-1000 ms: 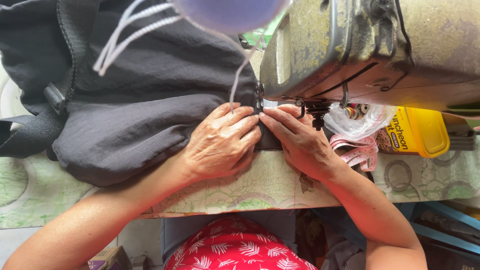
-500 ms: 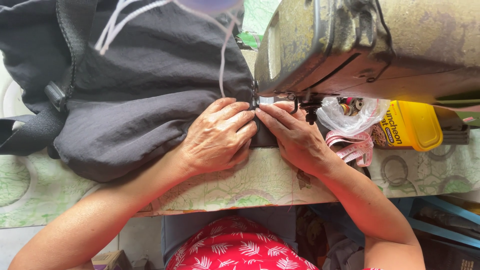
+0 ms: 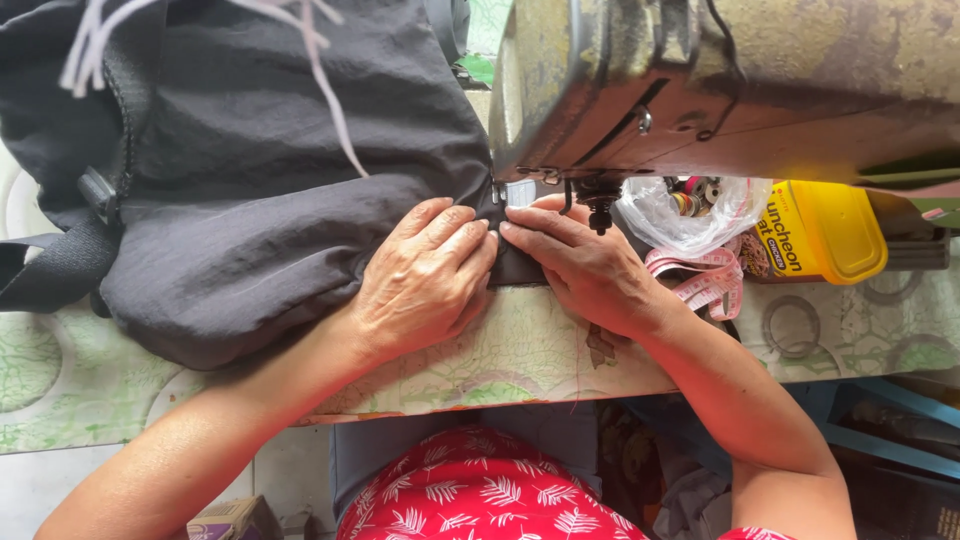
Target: The person uses a sewing machine to stitch a zipper onto a black bag. They guide the fabric under the needle, sew along the zipper line, and then cut the thread with scissors.
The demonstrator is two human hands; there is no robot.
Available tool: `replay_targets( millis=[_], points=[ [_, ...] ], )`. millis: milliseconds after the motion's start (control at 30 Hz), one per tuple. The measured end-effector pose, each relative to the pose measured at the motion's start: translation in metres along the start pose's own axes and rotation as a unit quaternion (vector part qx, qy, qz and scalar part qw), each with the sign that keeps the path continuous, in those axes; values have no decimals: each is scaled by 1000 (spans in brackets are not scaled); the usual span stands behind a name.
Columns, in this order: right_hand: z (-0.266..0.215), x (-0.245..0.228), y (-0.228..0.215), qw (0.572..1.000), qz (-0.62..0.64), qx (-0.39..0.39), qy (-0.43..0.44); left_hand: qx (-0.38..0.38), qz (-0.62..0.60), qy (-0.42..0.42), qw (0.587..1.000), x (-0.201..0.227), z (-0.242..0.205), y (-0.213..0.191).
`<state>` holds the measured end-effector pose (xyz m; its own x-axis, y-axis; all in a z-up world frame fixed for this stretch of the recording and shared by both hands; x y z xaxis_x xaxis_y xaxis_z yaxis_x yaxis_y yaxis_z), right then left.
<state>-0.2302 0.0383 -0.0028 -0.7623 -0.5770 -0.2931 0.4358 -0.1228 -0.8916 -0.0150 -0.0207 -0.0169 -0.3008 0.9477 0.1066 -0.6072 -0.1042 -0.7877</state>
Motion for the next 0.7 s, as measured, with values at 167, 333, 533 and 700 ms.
replay_targets(
  millis=[167, 333, 533, 700],
  points=[
    [-7, 7, 7, 1000, 14, 7, -8, 7, 17, 0, 1000, 4, 0, 4],
    [-6, 7, 7, 1000, 23, 13, -13, 9, 32, -10, 999, 10, 0, 4],
    [2, 2, 5, 999, 19, 40, -11, 17, 70, -10, 997, 9, -4, 16],
    [5, -1, 2, 998, 33, 54, -14, 16, 116, -32, 993, 17, -1, 17]
  ],
)
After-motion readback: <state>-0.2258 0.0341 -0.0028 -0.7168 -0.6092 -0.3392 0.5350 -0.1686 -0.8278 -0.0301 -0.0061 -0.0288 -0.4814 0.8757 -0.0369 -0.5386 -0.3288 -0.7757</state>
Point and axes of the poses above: each hand's wrist, its own z-axis towards the middle knuckle, its own y-axis out of the palm, x = y × z, the point moved 1 cm from there along z, towards the middle knuckle, and after that the axes turned 7 degrees about -x, right-handed, at the moved point
